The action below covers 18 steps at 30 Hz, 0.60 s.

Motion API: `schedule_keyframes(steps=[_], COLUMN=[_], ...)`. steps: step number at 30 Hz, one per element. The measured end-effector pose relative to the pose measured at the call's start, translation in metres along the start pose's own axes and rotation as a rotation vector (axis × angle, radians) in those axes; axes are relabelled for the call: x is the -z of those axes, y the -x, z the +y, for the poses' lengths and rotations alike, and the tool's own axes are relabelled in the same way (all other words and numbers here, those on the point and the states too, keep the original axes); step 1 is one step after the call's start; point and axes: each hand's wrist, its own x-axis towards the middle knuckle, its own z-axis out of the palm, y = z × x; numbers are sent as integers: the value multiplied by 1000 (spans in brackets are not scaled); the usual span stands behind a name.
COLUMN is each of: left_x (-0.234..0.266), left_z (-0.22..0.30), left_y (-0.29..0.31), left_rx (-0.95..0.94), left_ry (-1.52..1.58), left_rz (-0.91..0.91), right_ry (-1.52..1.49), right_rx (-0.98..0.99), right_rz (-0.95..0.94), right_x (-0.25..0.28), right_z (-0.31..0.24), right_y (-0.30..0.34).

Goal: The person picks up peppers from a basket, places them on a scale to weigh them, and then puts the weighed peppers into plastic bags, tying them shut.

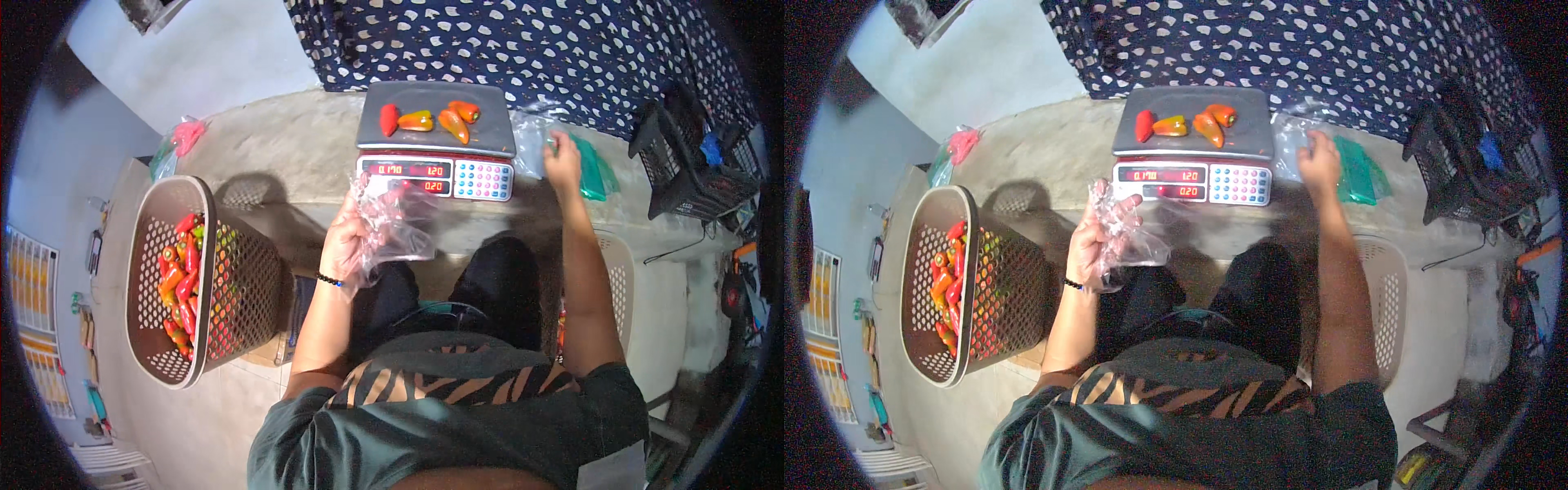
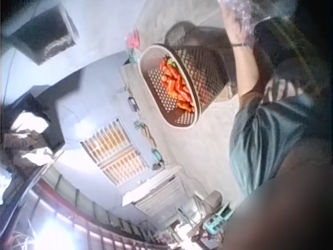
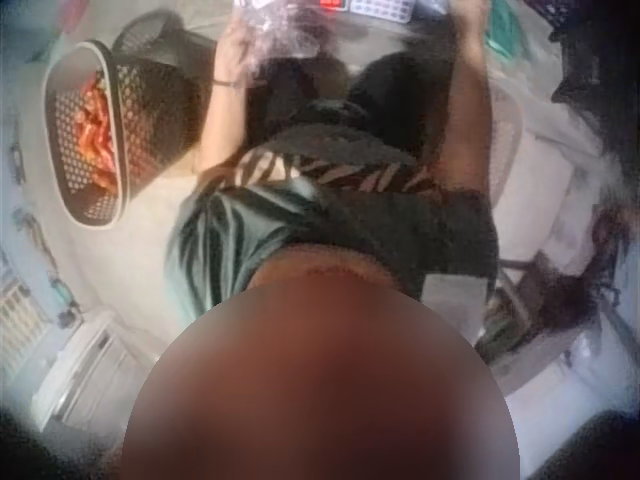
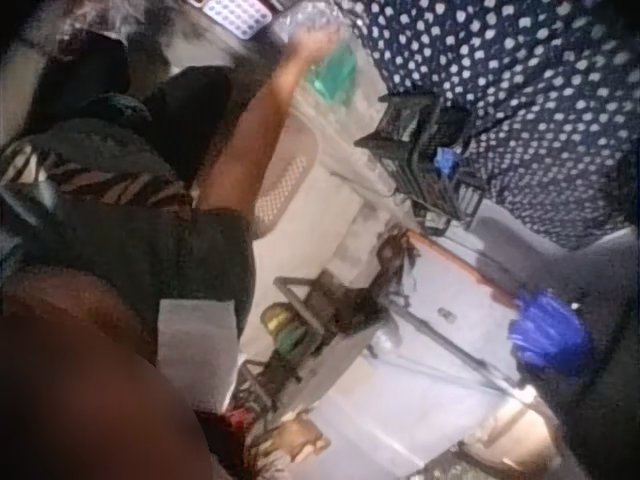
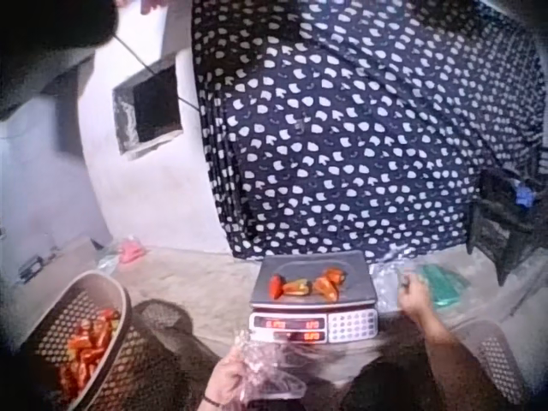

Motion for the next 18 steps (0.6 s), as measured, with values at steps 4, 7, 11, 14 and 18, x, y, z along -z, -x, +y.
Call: schedule_keyframes(steps=[4, 7, 11, 14, 18], left_x=[-6, -21, -10, 9, 25], left_z=[-5, -12, 22, 54, 70], left_y=[3, 3, 10, 28, 46], left_rx=[41, 98, 321, 412, 270], left_ry=[15, -142, -861, -1056, -688], left_rz=[-26, -23, 102, 91, 148], right_ry=[-1233, -1431, -1422, -1436, -1324], right_rx=[-192, -95, -247, -255, -193], right_rz=[-819, -1151, -977, -770, -851], right_x=[39, 42, 34, 57, 61], right_z=[-109, -155, -154, -150, -130], right_y=[50, 100, 96, 84, 82])
